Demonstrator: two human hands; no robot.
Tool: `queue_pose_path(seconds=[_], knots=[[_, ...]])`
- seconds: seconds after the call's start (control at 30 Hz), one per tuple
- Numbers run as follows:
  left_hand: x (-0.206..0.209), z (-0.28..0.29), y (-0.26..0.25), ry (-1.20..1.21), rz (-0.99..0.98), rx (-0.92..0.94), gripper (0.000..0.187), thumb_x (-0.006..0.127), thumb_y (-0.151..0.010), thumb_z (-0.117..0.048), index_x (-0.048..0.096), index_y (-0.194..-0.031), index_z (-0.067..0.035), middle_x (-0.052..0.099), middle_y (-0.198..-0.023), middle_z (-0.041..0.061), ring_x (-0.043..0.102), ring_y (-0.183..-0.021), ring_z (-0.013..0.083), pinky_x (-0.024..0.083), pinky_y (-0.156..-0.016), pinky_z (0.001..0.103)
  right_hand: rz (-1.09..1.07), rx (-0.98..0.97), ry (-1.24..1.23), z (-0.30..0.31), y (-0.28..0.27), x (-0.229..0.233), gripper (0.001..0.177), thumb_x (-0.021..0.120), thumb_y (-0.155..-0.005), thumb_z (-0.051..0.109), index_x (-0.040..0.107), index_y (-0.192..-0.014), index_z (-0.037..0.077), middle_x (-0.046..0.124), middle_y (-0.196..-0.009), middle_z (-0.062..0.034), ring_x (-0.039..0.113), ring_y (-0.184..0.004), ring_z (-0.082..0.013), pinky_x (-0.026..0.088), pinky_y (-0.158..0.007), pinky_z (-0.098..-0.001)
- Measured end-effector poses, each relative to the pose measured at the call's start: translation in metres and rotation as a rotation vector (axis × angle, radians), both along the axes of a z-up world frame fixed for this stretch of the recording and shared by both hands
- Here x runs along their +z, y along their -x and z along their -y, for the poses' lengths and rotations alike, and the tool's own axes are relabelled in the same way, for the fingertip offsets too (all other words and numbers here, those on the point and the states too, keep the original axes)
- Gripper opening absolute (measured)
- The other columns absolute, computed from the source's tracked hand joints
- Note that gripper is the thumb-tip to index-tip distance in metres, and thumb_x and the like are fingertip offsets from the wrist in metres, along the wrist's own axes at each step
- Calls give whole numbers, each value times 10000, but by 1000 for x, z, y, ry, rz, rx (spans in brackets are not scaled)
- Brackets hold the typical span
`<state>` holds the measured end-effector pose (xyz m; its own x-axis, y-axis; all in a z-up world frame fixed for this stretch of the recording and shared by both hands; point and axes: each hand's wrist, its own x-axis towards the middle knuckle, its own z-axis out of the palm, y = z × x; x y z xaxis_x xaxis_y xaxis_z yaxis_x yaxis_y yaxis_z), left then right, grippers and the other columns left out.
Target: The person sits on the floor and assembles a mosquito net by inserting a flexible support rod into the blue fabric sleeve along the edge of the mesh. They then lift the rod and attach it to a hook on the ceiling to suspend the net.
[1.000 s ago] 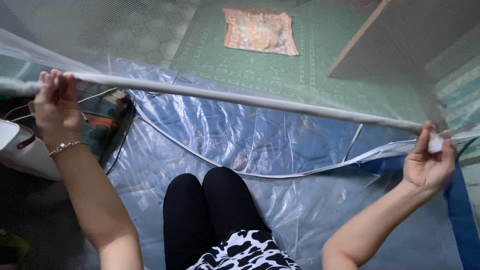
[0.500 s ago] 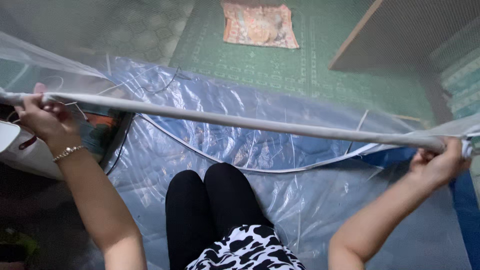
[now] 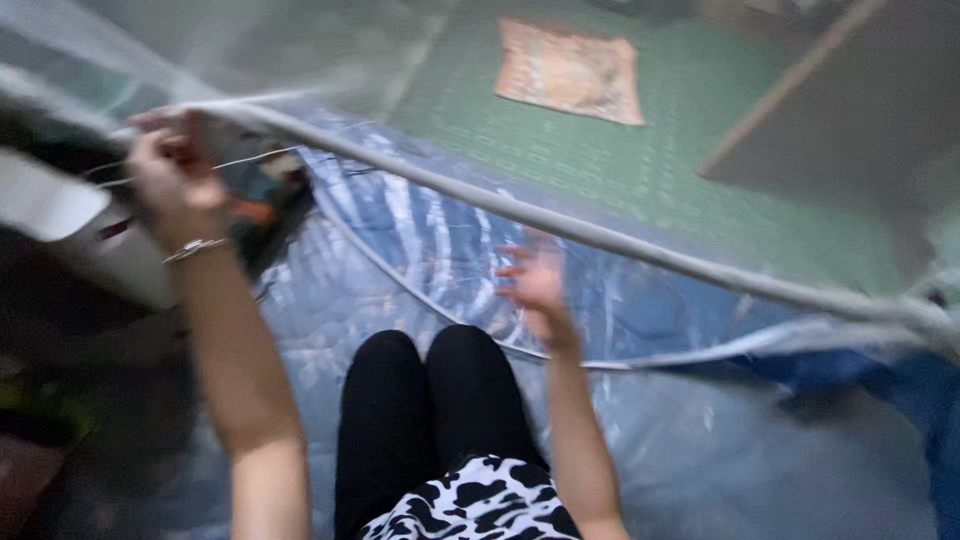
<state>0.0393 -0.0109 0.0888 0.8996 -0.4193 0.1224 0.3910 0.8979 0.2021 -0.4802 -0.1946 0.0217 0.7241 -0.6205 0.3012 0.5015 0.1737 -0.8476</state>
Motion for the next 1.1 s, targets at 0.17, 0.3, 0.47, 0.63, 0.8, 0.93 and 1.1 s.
queue_pose_path(seconds=[0.17,0.3,0.47,0.63,0.8,0.93,1.1], knots=[[-6,27,11,41,61,-6,71,532,-992,17,591,-994,-25,540,-731,45,606,-638,181,672,-959,488,-57,184,-213,-57,-219,37,769,745,-882,169,319,-1520,127,545,-1378,-131,655,-1060,-229,587,-770,-316],[12,27,45,-177,-72,38,133,468,-924,30,558,-1005,-25,642,-833,70,690,-703,218,659,-916,450,182,87,-392,-61,-306,70,470,706,-963,273,511,-1366,129,629,-1196,-78,658,-858,-158,531,-612,-258],[24,-12,4,-506,82,93,136,525,-911,-52,638,-983,-71,719,-824,72,505,-483,62,464,-447,219,176,-166,-364,-11,-338,51,146,676,-1023,181,653,-1106,63,639,-783,-42,617,-584,-118,512,-501,-248],[44,-71,-88,-668,-36,323,136,663,-903,-44,740,-1016,-37,779,-837,111,493,-420,25,396,-335,163,107,-265,-389,31,-303,46,105,685,-989,119,675,-1050,36,666,-731,-73,631,-529,-143,524,-477,-253],[63,-87,-106,-365,-128,262,371,733,-1030,-273,613,-1153,56,669,-871,139,606,-542,120,568,-502,221,79,-210,-421,20,-296,60,151,683,-976,123,673,-1084,17,701,-807,-77,667,-552,-165,531,-481,-258],[52,-76,-52,-431,10,319,521,630,-967,-536,434,-1303,-188,596,-903,80,614,-657,106,553,-510,207,84,-198,-382,21,-292,60,163,685,-988,116,666,-1116,15,708,-848,-88,688,-599,-171,567,-534,-271],[-7,24,94,-211,653,-58,479,732,-895,-306,521,-1302,-168,618,-1096,-35,608,-997,123,539,-774,339,-1,-126,-350,-7,-290,57,160,670,-986,151,673,-1118,61,716,-838,-93,716,-633,-183,586,-553,-273]])
